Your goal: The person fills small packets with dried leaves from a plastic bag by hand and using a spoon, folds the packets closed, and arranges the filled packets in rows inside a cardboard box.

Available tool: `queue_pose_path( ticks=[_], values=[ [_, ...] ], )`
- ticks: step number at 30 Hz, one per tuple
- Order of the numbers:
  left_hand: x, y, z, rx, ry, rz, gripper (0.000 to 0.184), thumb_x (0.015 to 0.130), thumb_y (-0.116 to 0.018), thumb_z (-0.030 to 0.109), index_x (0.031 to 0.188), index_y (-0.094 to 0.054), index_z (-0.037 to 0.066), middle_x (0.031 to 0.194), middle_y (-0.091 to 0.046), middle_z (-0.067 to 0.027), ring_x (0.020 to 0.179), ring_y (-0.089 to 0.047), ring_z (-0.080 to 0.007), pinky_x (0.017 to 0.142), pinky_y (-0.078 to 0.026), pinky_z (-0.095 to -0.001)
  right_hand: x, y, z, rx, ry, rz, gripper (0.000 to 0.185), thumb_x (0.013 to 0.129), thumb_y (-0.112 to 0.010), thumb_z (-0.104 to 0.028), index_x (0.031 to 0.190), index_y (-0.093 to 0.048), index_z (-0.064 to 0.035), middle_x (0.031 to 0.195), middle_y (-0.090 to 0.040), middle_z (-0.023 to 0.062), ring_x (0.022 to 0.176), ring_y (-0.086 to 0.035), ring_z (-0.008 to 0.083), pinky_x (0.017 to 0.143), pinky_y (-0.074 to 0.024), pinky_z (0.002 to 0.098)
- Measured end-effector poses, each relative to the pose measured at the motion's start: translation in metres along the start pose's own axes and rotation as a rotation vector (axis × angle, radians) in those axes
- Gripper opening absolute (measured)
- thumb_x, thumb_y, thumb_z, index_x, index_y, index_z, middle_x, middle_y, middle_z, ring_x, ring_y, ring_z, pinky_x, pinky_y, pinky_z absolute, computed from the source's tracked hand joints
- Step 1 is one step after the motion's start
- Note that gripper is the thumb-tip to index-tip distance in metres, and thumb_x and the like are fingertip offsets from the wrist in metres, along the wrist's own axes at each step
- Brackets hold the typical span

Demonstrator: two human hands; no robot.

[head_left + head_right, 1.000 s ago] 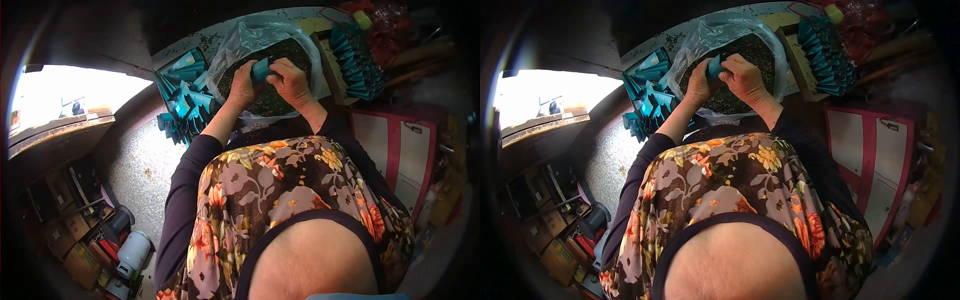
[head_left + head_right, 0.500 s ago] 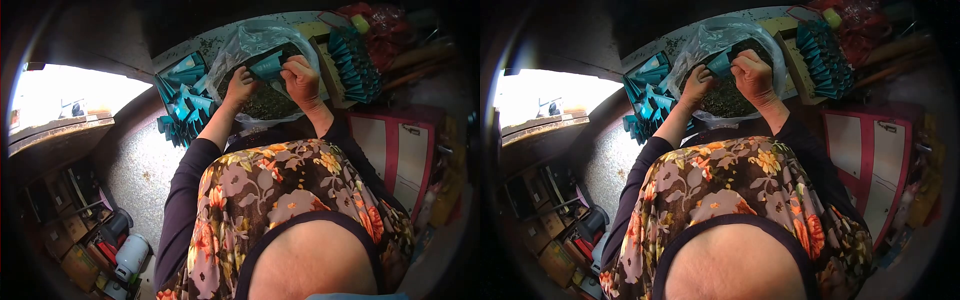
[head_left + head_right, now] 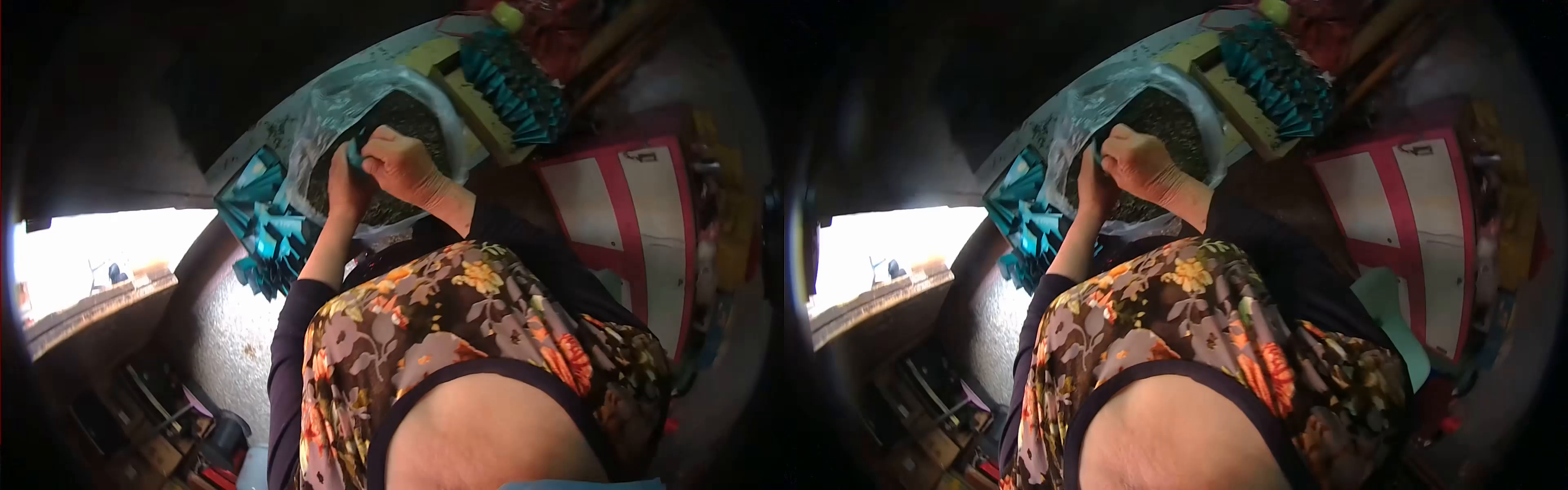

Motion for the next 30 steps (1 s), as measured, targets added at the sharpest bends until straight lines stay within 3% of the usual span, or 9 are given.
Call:
queue_pose_path(
  ticks=[2,5,8,10,18,20,22,26,30],
  values=[
    [-0.005,-0.012,-0.024,-0.06,-0.117,0.043,0.047,0.071,-0.07,0.015,0.112,-0.049,0.007,0.098,-0.06,-0.0195,0.094,-0.06,-0.0379,0.078,-0.048,-0.041,0.004,0.016,-0.003,0.064,0.035,0.004,0.012,0.069,-0.064,-0.004,0.08,-0.059,-0.0047,0.079,-0.055,0.0082,0.069,-0.06,0.028,0.061,-0.0507,0.0351],
    [-0.009,-0.028,-0.049,-0.086,-0.054,-0.14,0.053,0.071,-0.069,0.012,0.119,-0.046,0.007,0.1,-0.058,-0.0177,0.092,-0.059,-0.0339,0.079,-0.048,-0.0388,-0.005,0.027,0.016,0.057,0.062,-0.059,0.02,0.067,-0.067,0.001,0.086,-0.062,-0.0051,0.086,-0.058,0.0081,0.073,-0.061,0.0282,0.062,-0.0505,0.0338],
    [-0.012,-0.038,-0.049,-0.182,-0.002,-0.276,0.059,0.07,-0.068,0.008,0.123,-0.043,0.006,0.098,-0.058,-0.0163,0.088,-0.059,-0.0311,0.079,-0.047,-0.036,-0.016,0.032,0.025,0.009,0.063,-0.11,0.02,0.066,-0.067,0.002,0.084,-0.062,-0.0055,0.084,-0.057,0.0076,0.072,-0.061,0.0272,0.061,-0.0504,0.0331],
    [-0.013,-0.04,-0.027,-0.062,0.023,-0.392,0.061,0.07,-0.067,0.007,0.126,-0.042,0.006,0.099,-0.059,-0.0155,0.089,-0.058,-0.0302,0.08,-0.047,-0.0353,-0.02,0.034,0.023,-0.088,0.072,-0.154,0.018,0.065,-0.066,0.003,0.08,-0.061,-0.0058,0.081,-0.056,0.0075,0.071,-0.06,0.0268,0.06,-0.0497,0.0326],
    [0.002,-0.076,-0.012,-0.086,-0.041,-0.497,0.065,0.068,-0.066,0.002,0.129,-0.042,0.006,0.115,-0.056,-0.0178,0.109,-0.056,-0.0298,0.093,-0.043,-0.0335,-0.031,0.053,0.033,0.011,0.069,-0.102,0.018,0.064,-0.065,0.006,0.078,-0.06,-0.0044,0.081,-0.056,0.0085,0.07,-0.06,0.027,0.059,-0.0483,0.0324],
    [0.003,-0.083,-0.008,-0.133,0.034,-0.547,0.069,0.068,-0.066,0.002,0.132,-0.039,0.006,0.12,-0.054,-0.0179,0.113,-0.054,-0.029,0.095,-0.043,-0.0339,-0.033,0.059,0.045,0.017,-0.007,-0.082,0.02,0.062,-0.065,0.006,0.078,-0.06,-0.004,0.079,-0.056,0.0089,0.069,-0.059,0.0278,0.059,-0.0475,0.0335],
    [0.007,-0.084,-0.002,-0.395,0.007,-0.468,0.074,0.069,-0.067,0.003,0.135,-0.035,0.008,0.124,-0.051,-0.0179,0.118,-0.05,-0.0286,0.097,-0.042,-0.0353,-0.023,0.079,0.058,-0.048,-0.026,0.015,0.014,0.064,-0.063,0.004,0.074,-0.059,-0.0047,0.072,-0.055,0.0096,0.065,-0.058,0.0285,0.056,-0.0462,0.0354],
    [0.011,-0.07,0.02,-0.322,0.059,-0.436,0.073,0.076,-0.064,0.004,0.14,-0.029,0.008,0.128,-0.049,-0.0143,0.12,-0.048,-0.024,0.099,-0.04,-0.036,0.013,0.143,0.101,-0.19,-0.089,0.218,0.013,0.065,-0.062,0.005,0.075,-0.06,-0.0028,0.071,-0.055,0.011,0.066,-0.057,0.0287,0.059,-0.0465,0.0353],
    [0.001,-0.07,0.018,-0.296,0.034,-0.448,0.064,0.078,-0.065,0.008,0.136,-0.037,0.007,0.124,-0.053,-0.0141,0.117,-0.051,-0.0235,0.1,-0.04,-0.0355,0.043,0.166,0.189,-0.457,-0.1,0.343,0.007,0.07,-0.058,0.0,0.076,-0.06,-0.0035,0.073,-0.055,0.0113,0.067,-0.058,0.0298,0.06,-0.0467,0.0358]
  ],
)
Point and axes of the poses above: each hand's wrist, its own x-axis towards the middle knuckle, its own y-axis out of the back of the hand, z = x × y, the point moved 7 cm from there along x, towards the middle knuckle
